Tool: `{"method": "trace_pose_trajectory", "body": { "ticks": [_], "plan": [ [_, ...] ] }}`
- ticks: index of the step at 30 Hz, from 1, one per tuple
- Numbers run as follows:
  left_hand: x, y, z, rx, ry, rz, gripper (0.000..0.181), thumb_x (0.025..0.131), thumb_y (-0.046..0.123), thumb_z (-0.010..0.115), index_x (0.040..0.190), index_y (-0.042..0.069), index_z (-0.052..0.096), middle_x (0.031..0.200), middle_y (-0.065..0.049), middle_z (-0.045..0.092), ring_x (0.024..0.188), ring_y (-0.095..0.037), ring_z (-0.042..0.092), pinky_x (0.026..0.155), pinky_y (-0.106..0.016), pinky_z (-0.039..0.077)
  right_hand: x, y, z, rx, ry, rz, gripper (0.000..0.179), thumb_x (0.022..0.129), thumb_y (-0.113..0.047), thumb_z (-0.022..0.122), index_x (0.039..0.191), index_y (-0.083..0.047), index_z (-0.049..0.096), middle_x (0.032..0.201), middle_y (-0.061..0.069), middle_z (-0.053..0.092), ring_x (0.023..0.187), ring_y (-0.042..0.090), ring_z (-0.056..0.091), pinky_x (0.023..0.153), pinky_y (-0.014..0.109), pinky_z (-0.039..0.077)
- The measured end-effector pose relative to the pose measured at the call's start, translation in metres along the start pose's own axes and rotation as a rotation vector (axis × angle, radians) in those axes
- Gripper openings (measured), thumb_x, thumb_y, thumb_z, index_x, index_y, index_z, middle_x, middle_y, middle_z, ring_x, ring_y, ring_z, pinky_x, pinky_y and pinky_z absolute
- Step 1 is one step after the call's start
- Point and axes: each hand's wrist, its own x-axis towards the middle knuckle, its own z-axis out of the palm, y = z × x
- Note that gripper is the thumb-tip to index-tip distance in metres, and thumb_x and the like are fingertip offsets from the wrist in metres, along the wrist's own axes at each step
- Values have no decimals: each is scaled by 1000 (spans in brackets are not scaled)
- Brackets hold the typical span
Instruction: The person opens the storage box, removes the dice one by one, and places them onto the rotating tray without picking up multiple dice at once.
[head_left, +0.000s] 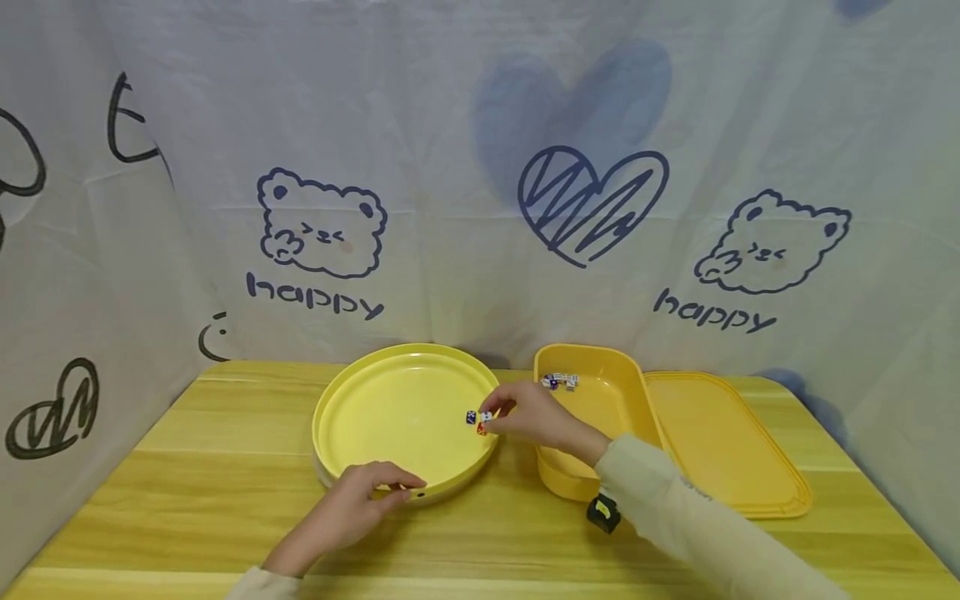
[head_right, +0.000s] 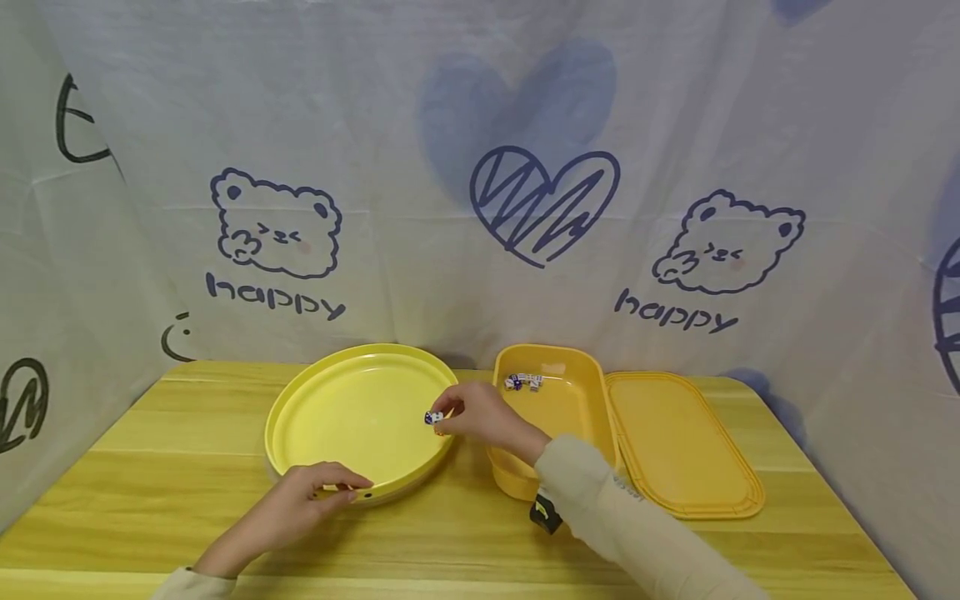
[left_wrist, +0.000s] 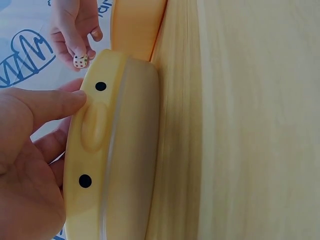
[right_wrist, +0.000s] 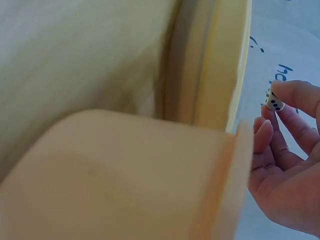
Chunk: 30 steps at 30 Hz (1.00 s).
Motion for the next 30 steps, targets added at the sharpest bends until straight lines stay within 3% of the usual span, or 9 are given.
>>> {"method": "trace_pose_trajectory", "body": {
  "ticks": [9, 17, 30],
  "plan": [
    [-1, 0, -1, -7, -1, 10, 18, 91, 3, 64, 106, 8, 73, 100, 0, 71, 92, -14, 63, 76, -28, 53, 0, 1, 13, 12, -7, -35, 17, 81, -6, 74, 97, 2, 72, 86, 1, 69, 74, 7, 57, 69, 22, 49],
    [-1, 1, 0, -7, 1, 18, 18, 92, 4, 64, 106, 9, 73, 100, 1, 71, 93, -14, 63, 77, -28, 53, 0, -1, 17, 2, 10, -22, 16, 82, -9, 76, 95, -1, 72, 78, -4, 65, 72, 7, 55, 66, 22, 48],
    [0, 0, -1, -25, -7, 0, 18, 92, 4, 63, 106, 8, 73, 101, -1, 71, 90, -13, 64, 75, -27, 53, 1, 1, 18, 2, -25, -31, 15, 83, -7, 75, 96, 0, 73, 87, 0, 69, 74, 8, 56, 69, 21, 49]
  ]
}}
